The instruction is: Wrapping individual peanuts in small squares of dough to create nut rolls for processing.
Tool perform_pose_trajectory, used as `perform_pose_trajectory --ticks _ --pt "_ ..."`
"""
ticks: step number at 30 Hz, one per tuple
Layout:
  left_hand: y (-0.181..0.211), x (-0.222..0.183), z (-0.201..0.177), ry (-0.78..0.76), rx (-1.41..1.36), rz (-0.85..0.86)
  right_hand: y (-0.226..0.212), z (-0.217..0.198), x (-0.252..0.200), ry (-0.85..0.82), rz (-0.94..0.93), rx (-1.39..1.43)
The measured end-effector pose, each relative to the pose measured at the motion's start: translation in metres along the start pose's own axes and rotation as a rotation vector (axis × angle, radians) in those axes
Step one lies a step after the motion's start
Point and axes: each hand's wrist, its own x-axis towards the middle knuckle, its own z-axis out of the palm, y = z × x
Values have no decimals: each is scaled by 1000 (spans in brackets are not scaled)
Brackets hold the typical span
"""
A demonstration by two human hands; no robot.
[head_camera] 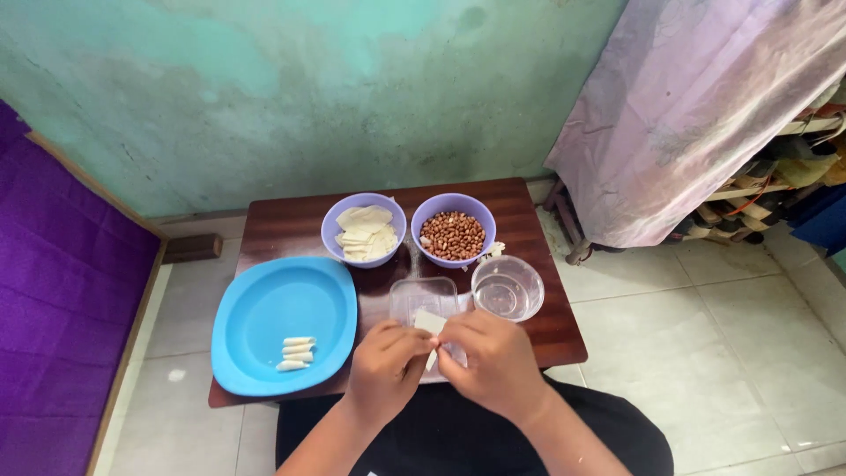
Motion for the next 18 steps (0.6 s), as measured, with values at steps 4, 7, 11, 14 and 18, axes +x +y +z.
perform_pose_trajectory --ticks 4,7,11,14,18 --pt "0 -30 -10 1 -6 -26 -6 21 -26 12 73 117" --pt "-11 -42 -14 -151 5 -167 4 38 -36 -70 180 183" --pt "-28 -59 -7 -344 63 -240 18 53 -43 -91 114 124" --pt "-37 -59 1 -377 88 -170 27 64 -46 -78 48 41" --pt "-44 -47 7 -356 86 -80 33 78 -54 -78 160 110"
